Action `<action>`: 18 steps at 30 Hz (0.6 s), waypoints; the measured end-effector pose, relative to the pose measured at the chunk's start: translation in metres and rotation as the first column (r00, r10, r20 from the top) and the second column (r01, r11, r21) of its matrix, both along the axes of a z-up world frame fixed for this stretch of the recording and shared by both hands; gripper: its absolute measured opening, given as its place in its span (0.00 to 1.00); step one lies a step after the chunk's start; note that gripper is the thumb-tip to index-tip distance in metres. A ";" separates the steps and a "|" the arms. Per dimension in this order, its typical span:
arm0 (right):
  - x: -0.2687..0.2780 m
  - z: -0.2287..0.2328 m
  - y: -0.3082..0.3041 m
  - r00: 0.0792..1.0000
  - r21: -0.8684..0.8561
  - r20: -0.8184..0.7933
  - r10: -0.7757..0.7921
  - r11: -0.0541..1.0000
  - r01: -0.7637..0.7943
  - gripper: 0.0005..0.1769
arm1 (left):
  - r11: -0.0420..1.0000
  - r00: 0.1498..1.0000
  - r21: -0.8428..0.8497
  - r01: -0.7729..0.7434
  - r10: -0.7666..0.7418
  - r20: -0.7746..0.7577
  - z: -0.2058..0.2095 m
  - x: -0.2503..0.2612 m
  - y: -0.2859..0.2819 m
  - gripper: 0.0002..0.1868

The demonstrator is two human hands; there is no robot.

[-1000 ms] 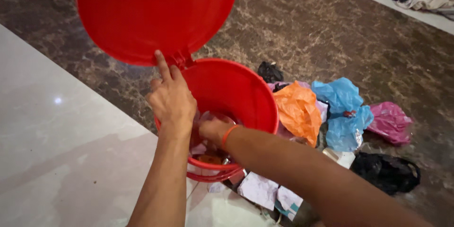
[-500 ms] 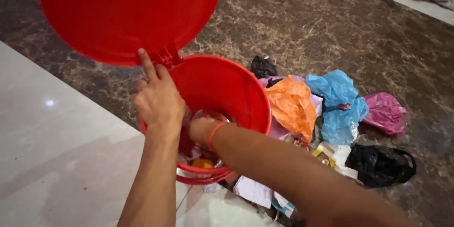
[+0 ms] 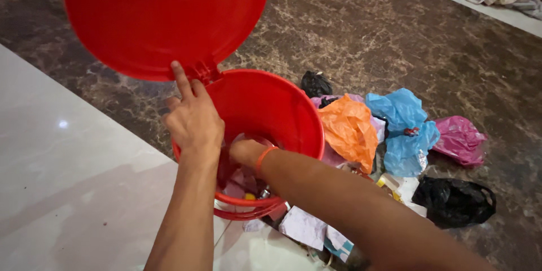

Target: The person sits on the floor and sorts trash from a red bucket, picking up items like paper, cardboard, and plastic by hand and placing them on the floor.

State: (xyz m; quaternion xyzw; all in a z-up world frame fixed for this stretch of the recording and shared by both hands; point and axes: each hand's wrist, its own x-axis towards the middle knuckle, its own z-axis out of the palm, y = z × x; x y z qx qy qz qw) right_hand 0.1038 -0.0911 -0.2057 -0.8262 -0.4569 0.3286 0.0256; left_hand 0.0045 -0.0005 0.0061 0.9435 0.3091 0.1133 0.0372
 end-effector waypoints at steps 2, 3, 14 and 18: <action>-0.002 0.006 -0.005 0.997 0.045 -0.082 0.015 0.999 -0.012 0.27 | 1.000 1.000 0.006 -0.006 0.005 0.027 -0.001 0.000 -0.002 0.44; -0.005 0.009 -0.004 0.991 0.081 -0.132 0.025 0.997 -0.014 0.28 | 1.000 0.999 0.013 -0.009 0.008 0.040 -0.001 0.000 -0.002 0.43; -0.025 0.106 -0.005 0.998 0.254 -0.040 -0.049 0.966 0.057 0.29 | 0.998 0.999 0.056 0.018 -0.020 0.033 -0.010 0.003 0.004 0.46; -0.036 0.157 -0.045 0.959 0.374 -0.084 -0.270 0.884 0.282 0.50 | 0.996 0.999 0.092 0.021 -0.025 0.047 -0.011 0.001 0.003 0.47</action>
